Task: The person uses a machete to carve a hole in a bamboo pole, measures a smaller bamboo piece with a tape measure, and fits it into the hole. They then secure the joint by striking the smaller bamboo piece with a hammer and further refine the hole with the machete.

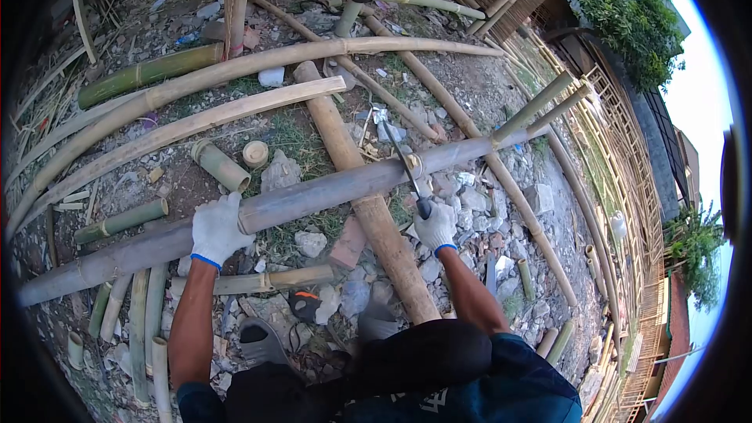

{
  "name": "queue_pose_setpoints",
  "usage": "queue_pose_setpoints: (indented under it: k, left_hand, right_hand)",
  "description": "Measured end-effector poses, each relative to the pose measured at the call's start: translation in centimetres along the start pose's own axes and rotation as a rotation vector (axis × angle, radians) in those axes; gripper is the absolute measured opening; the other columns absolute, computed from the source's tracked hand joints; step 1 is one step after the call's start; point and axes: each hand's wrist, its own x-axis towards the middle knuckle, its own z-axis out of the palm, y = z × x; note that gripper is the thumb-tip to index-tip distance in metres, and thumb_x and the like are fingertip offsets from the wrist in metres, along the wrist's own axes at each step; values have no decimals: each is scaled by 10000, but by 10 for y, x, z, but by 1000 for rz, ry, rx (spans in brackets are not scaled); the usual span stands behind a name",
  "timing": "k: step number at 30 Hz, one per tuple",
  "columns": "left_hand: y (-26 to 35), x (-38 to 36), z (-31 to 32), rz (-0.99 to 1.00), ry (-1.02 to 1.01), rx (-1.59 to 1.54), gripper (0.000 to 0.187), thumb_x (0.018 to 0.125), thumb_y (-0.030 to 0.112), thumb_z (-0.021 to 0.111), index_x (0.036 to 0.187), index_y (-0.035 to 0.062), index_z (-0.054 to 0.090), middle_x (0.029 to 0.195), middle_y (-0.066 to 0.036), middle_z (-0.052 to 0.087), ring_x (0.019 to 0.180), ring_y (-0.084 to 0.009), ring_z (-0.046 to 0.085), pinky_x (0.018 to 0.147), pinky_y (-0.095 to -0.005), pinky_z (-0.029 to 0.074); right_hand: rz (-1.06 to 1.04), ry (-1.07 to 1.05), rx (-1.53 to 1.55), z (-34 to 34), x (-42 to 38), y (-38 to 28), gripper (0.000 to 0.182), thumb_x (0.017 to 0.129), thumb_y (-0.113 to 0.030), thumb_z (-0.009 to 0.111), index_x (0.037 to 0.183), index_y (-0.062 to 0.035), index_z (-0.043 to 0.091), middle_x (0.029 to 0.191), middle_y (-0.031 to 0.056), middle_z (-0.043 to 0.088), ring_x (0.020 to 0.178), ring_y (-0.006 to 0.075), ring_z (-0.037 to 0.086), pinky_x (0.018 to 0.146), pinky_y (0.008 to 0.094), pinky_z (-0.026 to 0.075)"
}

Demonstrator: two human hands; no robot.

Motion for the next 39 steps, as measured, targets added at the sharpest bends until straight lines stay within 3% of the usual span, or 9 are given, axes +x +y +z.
queue_pose_setpoints:
  k: [2,6,10,16,20,25,29,33,39]
  left_hand:
    - [3,-1,-4,-25,-32,33,757,609,451,919,1203,97,611,1061,-140,722,998,-340,734,899,-451,574]
    - [-1,-1,5,14,38,61,762,609,460,923,1209,110,609,1071,-132,718,1001,-333,729,906,-447,570]
    - [2,-3,4,27,66,43,731,611,431,928,1182,117,596,1031,-105,713,964,-318,724,879,-466,546]
    - [1,-6,13,33,121,95,727,614,444,914,1177,116,593,1015,-98,708,952,-306,721,869,-458,544]
    - [5,-9,12,26,139,97,723,615,435,915,1178,113,596,1019,-94,702,972,-297,712,874,-442,534]
    - [5,-8,13,43,150,61,732,614,428,919,1189,113,593,1022,-92,703,965,-294,709,885,-438,527]
    - [6,-7,13,-6,88,75,713,604,391,914,1187,130,597,1050,-98,702,1001,-311,697,905,-443,521]
    - [8,-18,12,-8,91,77,728,592,392,930,1189,132,604,1057,-99,702,1011,-307,696,912,-444,516]
    - [4,-8,15,-4,125,30,782,577,383,938,1236,122,607,1067,-93,707,1033,-304,697,933,-445,514]
  right_hand:
    - [-168,158,-3,-7,5,-2,194,810,-239,803,965,-130,764,936,168,749,1029,379,696,978,534,468]
    - [-30,192,242,-93,31,-70,224,906,-255,766,1039,-87,697,828,207,721,807,405,735,722,494,558]
    - [-114,535,485,-153,40,-132,185,988,-187,754,980,-36,647,760,105,630,712,168,567,689,348,487]
    - [-28,24,-29,5,4,16,237,852,-171,706,1072,-91,744,894,222,745,1021,446,697,913,576,527]
    - [93,126,256,-92,28,-65,276,932,-301,736,1080,-73,688,918,229,712,849,436,702,775,512,547]
    - [-62,606,619,-124,43,-99,187,1003,-140,758,902,-59,623,789,-6,650,700,80,560,642,295,468]
    - [-134,164,-76,10,-18,18,97,855,-133,733,924,-74,698,937,213,684,948,488,619,918,560,514]
    - [163,-19,119,-78,5,-54,212,912,-230,743,1030,-57,710,952,225,728,952,449,704,852,528,546]
    - [-70,581,582,-133,44,-104,244,1007,-186,746,866,-36,615,720,31,614,649,128,547,620,331,460]
